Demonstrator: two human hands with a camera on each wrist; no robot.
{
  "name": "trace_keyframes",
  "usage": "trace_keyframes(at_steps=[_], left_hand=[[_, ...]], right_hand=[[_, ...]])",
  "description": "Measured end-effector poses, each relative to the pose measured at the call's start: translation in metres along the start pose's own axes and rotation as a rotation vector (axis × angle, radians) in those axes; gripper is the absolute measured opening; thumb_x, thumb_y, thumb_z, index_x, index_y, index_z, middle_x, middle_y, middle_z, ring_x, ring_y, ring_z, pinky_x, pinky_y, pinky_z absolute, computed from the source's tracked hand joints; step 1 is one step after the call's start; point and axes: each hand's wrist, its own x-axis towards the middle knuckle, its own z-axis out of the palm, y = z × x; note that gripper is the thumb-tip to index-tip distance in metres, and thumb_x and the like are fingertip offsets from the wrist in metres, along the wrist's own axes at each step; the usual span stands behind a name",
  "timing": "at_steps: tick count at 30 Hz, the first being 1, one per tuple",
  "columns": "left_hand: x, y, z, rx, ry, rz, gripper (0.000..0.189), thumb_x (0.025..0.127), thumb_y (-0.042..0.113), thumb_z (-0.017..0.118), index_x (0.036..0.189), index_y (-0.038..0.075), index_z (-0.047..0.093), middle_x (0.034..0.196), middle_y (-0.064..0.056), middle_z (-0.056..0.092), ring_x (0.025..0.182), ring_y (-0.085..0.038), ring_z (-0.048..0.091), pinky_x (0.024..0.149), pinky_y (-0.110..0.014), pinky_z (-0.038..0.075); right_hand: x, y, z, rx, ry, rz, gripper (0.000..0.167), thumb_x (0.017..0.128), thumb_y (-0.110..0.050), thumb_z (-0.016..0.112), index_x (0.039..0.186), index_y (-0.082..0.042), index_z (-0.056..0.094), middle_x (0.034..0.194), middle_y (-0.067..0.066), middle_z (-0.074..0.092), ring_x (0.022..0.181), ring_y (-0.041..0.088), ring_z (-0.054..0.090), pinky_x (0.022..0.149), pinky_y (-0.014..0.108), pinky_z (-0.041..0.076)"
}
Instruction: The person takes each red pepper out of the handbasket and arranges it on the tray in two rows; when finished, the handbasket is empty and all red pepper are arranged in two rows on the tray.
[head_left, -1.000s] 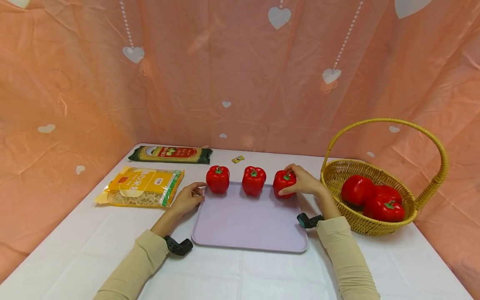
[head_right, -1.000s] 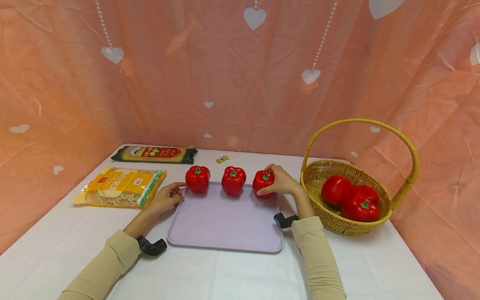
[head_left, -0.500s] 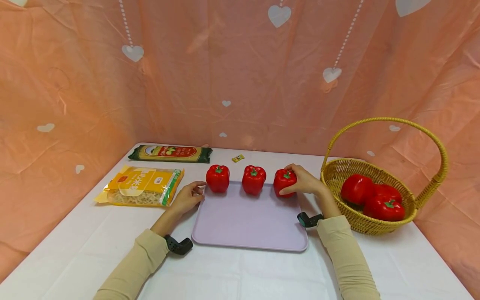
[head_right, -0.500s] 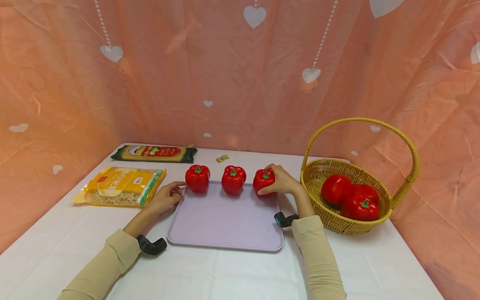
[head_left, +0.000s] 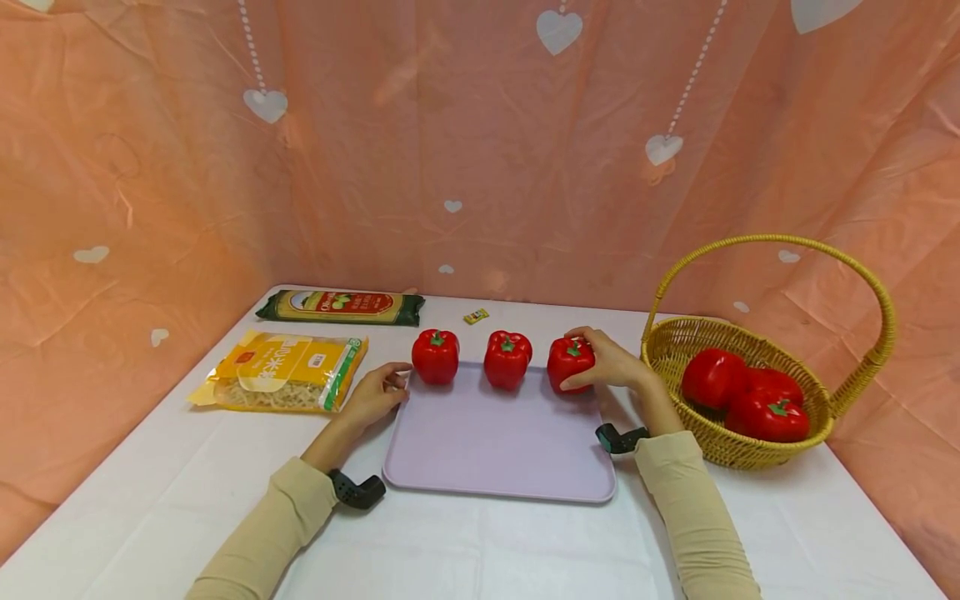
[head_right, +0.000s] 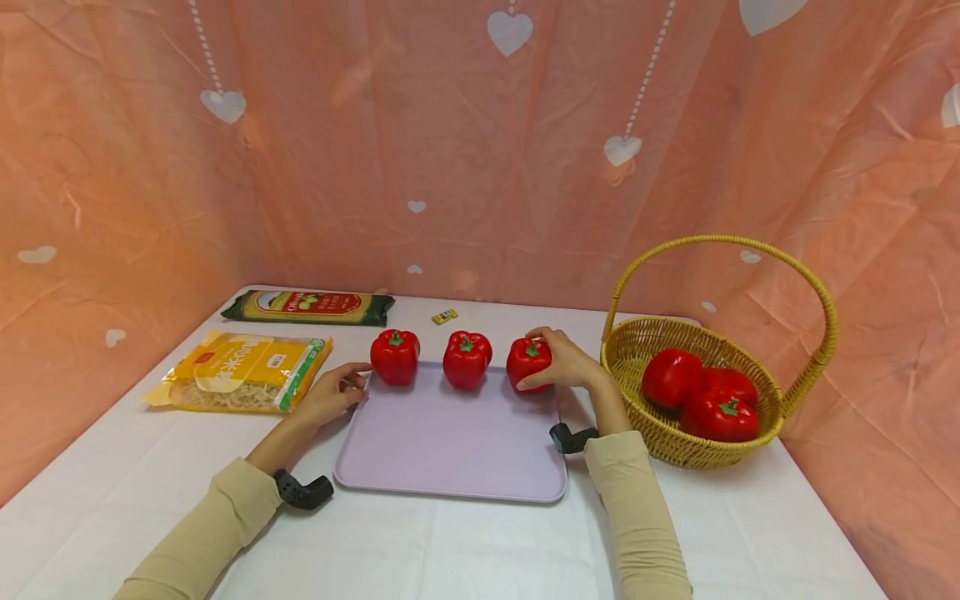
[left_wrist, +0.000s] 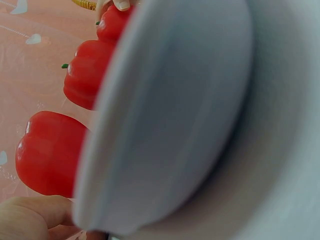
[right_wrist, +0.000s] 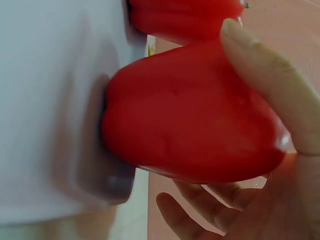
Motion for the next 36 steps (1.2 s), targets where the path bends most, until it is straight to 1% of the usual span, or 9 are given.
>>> trace_keyframes(at_steps=[7, 14, 20, 24, 27, 30, 32, 34, 36], left_hand=[[0.0, 0.0, 0.001, 0.0, 0.004, -0.006, 0.047, 0.083, 0.001, 0.057, 0.129, 0.0, 0.049, 0.096, -0.013, 0.054, 0.077, -0.021, 0.047, 0.065, -0.023, 0.043], [-0.001, 0.0, 0.001, 0.002, 0.003, -0.008, 0.047, 0.084, 0.002, 0.057, 0.13, 0.001, 0.048, 0.097, -0.013, 0.054, 0.078, -0.021, 0.047, 0.066, -0.025, 0.044], [-0.001, 0.0, 0.001, 0.01, 0.002, -0.008, 0.047, 0.084, 0.002, 0.057, 0.13, 0.001, 0.048, 0.097, -0.013, 0.054, 0.078, -0.021, 0.047, 0.066, -0.025, 0.043], [-0.001, 0.0, 0.001, 0.014, 0.006, -0.004, 0.047, 0.084, 0.002, 0.057, 0.13, 0.001, 0.049, 0.096, -0.013, 0.054, 0.077, -0.021, 0.047, 0.065, -0.024, 0.043], [-0.001, 0.0, 0.002, 0.006, 0.006, -0.011, 0.047, 0.084, 0.002, 0.057, 0.13, 0.001, 0.049, 0.097, -0.013, 0.054, 0.078, -0.021, 0.048, 0.066, -0.024, 0.044], [-0.001, 0.0, 0.002, 0.001, 0.002, -0.014, 0.047, 0.084, 0.002, 0.057, 0.13, 0.001, 0.049, 0.097, -0.013, 0.054, 0.078, -0.021, 0.048, 0.066, -0.024, 0.044], [-0.002, 0.0, 0.002, 0.001, 0.001, -0.011, 0.047, 0.084, 0.002, 0.057, 0.13, 0.001, 0.049, 0.097, -0.013, 0.054, 0.078, -0.021, 0.048, 0.066, -0.024, 0.044], [-0.002, 0.0, 0.002, 0.002, 0.003, -0.006, 0.047, 0.084, 0.002, 0.057, 0.13, 0.001, 0.049, 0.097, -0.013, 0.054, 0.077, -0.021, 0.048, 0.066, -0.024, 0.044], [-0.001, 0.0, 0.001, 0.003, 0.006, -0.004, 0.047, 0.084, 0.001, 0.057, 0.13, 0.001, 0.049, 0.097, -0.013, 0.054, 0.078, -0.021, 0.048, 0.066, -0.024, 0.044]], right_hand=[[-0.005, -0.004, -0.008, 0.042, 0.01, -0.048, 0.079, 0.072, -0.024, 0.078, 0.136, -0.004, 0.035, 0.13, 0.024, 0.04, 0.121, 0.039, 0.04, 0.094, 0.051, 0.041], [-0.014, -0.011, -0.019, 0.101, 0.006, -0.101, 0.078, 0.075, -0.02, 0.076, 0.138, -0.005, 0.033, 0.133, 0.024, 0.04, 0.123, 0.039, 0.038, 0.1, 0.056, 0.033], [-0.024, -0.02, -0.031, 0.118, 0.021, -0.134, 0.079, 0.075, -0.019, 0.076, 0.139, -0.007, 0.031, 0.133, 0.019, 0.041, 0.124, 0.037, 0.038, 0.102, 0.055, 0.031], [-0.035, -0.025, -0.042, 0.131, 0.045, -0.154, 0.073, 0.077, -0.018, 0.074, 0.138, -0.009, 0.035, 0.132, 0.016, 0.044, 0.123, 0.034, 0.041, 0.102, 0.055, 0.031], [-0.048, -0.03, -0.053, 0.13, 0.078, -0.186, 0.065, 0.08, -0.016, 0.072, 0.136, -0.009, 0.04, 0.13, 0.012, 0.047, 0.119, 0.03, 0.045, 0.1, 0.046, 0.037], [-0.064, -0.034, -0.064, 0.16, 0.114, -0.245, 0.057, 0.082, -0.009, 0.069, 0.133, -0.005, 0.044, 0.127, 0.007, 0.051, 0.115, 0.022, 0.05, 0.094, 0.031, 0.043], [-0.073, -0.035, -0.071, 0.191, 0.13, -0.292, 0.053, 0.083, -0.003, 0.066, 0.132, -0.002, 0.045, 0.125, 0.003, 0.053, 0.112, 0.016, 0.052, 0.09, 0.023, 0.045], [-0.081, -0.033, -0.078, 0.216, 0.14, -0.328, 0.051, 0.083, 0.002, 0.063, 0.131, 0.0, 0.045, 0.123, -0.001, 0.054, 0.11, 0.011, 0.054, 0.087, 0.021, 0.046], [-0.087, -0.031, -0.085, 0.226, 0.155, -0.333, 0.049, 0.084, 0.003, 0.062, 0.131, 0.0, 0.046, 0.121, -0.003, 0.056, 0.108, 0.009, 0.056, 0.085, 0.02, 0.048]])
